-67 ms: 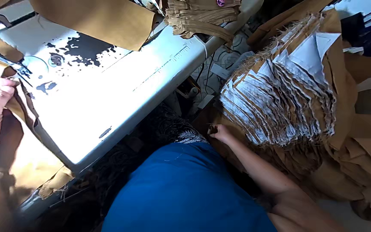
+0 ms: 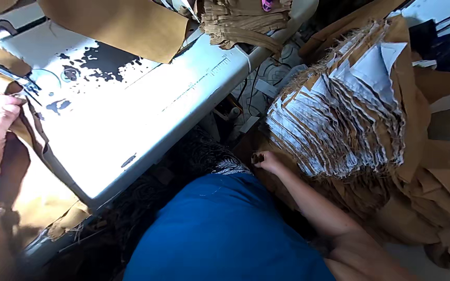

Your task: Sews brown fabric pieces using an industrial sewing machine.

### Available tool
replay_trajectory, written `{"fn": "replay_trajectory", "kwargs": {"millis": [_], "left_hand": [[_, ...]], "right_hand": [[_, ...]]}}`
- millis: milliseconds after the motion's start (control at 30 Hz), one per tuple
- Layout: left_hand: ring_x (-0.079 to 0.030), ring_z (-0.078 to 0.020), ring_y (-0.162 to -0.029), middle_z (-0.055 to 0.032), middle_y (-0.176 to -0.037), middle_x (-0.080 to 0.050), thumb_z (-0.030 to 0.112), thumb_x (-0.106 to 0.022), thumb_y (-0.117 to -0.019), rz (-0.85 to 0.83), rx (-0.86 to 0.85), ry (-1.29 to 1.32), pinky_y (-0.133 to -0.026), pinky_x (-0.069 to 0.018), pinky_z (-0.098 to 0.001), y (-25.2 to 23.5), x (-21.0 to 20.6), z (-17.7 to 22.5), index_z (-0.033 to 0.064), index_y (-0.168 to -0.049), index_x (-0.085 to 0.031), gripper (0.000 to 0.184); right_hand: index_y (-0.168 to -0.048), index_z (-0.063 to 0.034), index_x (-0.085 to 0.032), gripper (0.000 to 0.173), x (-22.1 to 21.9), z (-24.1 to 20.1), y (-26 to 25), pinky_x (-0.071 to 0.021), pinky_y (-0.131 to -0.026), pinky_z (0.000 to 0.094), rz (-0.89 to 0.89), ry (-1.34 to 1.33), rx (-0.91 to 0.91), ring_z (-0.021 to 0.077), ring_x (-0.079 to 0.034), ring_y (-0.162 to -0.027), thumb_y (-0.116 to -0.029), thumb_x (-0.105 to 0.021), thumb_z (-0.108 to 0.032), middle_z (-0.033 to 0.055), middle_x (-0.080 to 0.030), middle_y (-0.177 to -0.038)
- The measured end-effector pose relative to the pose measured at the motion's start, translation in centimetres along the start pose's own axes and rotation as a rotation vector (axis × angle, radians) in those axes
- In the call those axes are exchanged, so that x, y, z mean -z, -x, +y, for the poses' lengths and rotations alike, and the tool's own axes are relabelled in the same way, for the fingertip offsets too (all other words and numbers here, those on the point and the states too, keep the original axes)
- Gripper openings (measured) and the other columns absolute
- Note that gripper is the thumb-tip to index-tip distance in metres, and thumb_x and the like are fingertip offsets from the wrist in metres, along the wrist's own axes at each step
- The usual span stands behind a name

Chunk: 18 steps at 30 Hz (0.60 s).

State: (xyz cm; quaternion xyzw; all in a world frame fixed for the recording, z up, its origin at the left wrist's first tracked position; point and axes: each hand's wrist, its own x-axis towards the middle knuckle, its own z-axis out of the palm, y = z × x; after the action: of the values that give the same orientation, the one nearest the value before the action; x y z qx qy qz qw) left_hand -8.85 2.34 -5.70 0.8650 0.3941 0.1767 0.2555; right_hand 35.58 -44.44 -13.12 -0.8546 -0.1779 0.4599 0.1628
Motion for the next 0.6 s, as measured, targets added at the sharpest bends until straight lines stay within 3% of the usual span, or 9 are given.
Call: {"fn": "replay_trajectory", "kwargs": {"millis": [33, 67, 133, 167, 267, 367, 433, 500, 600], "left_hand": [[-0.057, -0.0016, -0.089, -0.0014, -0.110, -0.064, -0.005, -0.050, -0.1019, 0.104, 0.228, 0.008, -0.082, -0.0480, -0.0230, 0.5, -0.8, 2.5, 0.0024, -0.123, -0.060, 0.025], [-0.058, -0.0025, -0.089, -0.0110, -0.109, -0.063, -0.006, -0.049, -0.0991, 0.021, -0.107, 0.072, -0.073, -0.0481, -0.0194, 0.5, 0.0, -0.5, -0.0119, -0.121, -0.056, 0.024], [-0.057, 0.0044, -0.083, 0.0044, -0.096, -0.061, -0.002, -0.057, -0.0951, 0.210, 0.402, 0.194, -0.082, -0.0486, -0.0152, -2.7, -0.9, 7.8, 0.0032, -0.103, -0.062, 0.011], [-0.057, 0.0073, -0.087, 0.0075, -0.097, -0.060, 0.004, -0.058, -0.0960, 0.202, 0.451, 0.243, -0.087, -0.0474, -0.0136, -4.3, -0.7, 10.5, 0.0051, -0.102, -0.062, 0.007], [-0.061, -0.0023, -0.101, -0.0064, -0.114, -0.066, 0.034, -0.052, -0.1047, 0.102, -0.190, 0.124, -0.089, -0.0505, -0.0243, -5.5, 0.1, 8.6, 0.0006, -0.120, -0.063, 0.038], [-0.064, -0.0223, -0.085, -0.0189, -0.096, -0.069, 0.029, -0.058, -0.1024, 0.218, -0.077, -0.007, -0.079, -0.0516, -0.0453, -3.5, 1.0, 15.9, -0.0027, -0.102, -0.069, 0.034], [-0.067, -0.0293, -0.087, -0.0212, -0.096, -0.071, 0.020, -0.059, -0.0999, 0.243, -0.036, -0.048, -0.082, -0.0515, -0.0521, -3.5, 1.4, 18.6, -0.0029, -0.100, -0.072, 0.026], [-0.068, -0.0306, -0.091, -0.0206, -0.096, -0.072, 0.015, -0.061, -0.0991, 0.267, -0.061, -0.027, -0.085, -0.0518, -0.0529, -3.8, 1.4, 18.8, -0.0028, -0.098, -0.073, 0.022], [-0.071, -0.0260, -0.089, -0.0165, -0.093, -0.074, 0.011, -0.062, -0.0956, 0.326, -0.124, 0.019, -0.085, -0.0554, -0.0479, -4.6, 0.9, 17.5, -0.0017, -0.095, -0.076, 0.019]], "right_hand": [[-0.122, 0.0074, -0.065, 0.034, 0.2, -0.1, 0.0, -0.0465, -0.102, 0.0548, -0.006, -0.007, 0.002, 0.0373, -0.062, -0.116, -0.0911, -0.074, -0.004, 0.0273, -0.066, -0.121], [-0.124, 0.0074, -0.063, 0.037, 0.5, -0.2, -0.1, -0.0481, -0.100, 0.0545, -0.008, -0.018, 0.000, 0.0366, -0.063, -0.112, -0.0904, -0.075, -0.003, 0.0272, -0.066, -0.119], [-0.125, 0.0078, -0.058, 0.043, 1.2, -0.7, 0.1, -0.0497, -0.091, 0.0522, -0.026, -0.051, 0.006, 0.0328, -0.063, -0.099, -0.0876, -0.078, -0.003, 0.0246, -0.065, -0.108], [-0.124, 0.0074, -0.058, 0.045, 1.9, -1.2, 0.3, -0.0512, -0.089, 0.0508, -0.055, -0.064, 0.022, 0.0309, -0.064, -0.097, -0.0859, -0.080, -0.004, 0.0238, -0.066, -0.106], [-0.113, 0.0097, -0.065, 0.033, 5.2, -6.4, 3.3, -0.0537, -0.087, 0.0425, -0.158, -0.043, 0.170, 0.0225, -0.066, -0.090, -0.0872, -0.079, -0.004, 0.0200, -0.069, -0.101], [-0.090, 0.0048, -0.067, 0.010, 8.3, -13.8, 8.8, -0.0543, -0.071, 0.0311, 0.028, -0.063, 0.636, 0.0116, -0.064, -0.073, -0.0884, -0.076, -0.001, 0.0097, -0.068, -0.081], [-0.094, -0.0075, -0.070, 0.010, 8.9, -18.3, 11.8, -0.0567, -0.069, 0.0157, 0.296, -0.220, 1.075, -0.0038, -0.065, -0.073, -0.0872, -0.075, -0.003, -0.0070, -0.070, -0.083], [-0.107, -0.0158, -0.067, 0.016, 8.3, -23.1, 13.1, -0.0594, -0.081, 0.0159, 0.482, -0.339, 1.458, -0.0064, -0.068, -0.089, -0.0925, -0.072, -0.011, -0.0158, -0.071, -0.098], [-0.109, -0.0039, -0.064, 0.016, 4.0, -28.9, 11.8, -0.0599, -0.093, 0.0310, 0.487, -0.286, 1.766, 0.0084, -0.070, -0.104, -0.0956, -0.068, -0.013, 0.0015, -0.072, -0.105]]}}
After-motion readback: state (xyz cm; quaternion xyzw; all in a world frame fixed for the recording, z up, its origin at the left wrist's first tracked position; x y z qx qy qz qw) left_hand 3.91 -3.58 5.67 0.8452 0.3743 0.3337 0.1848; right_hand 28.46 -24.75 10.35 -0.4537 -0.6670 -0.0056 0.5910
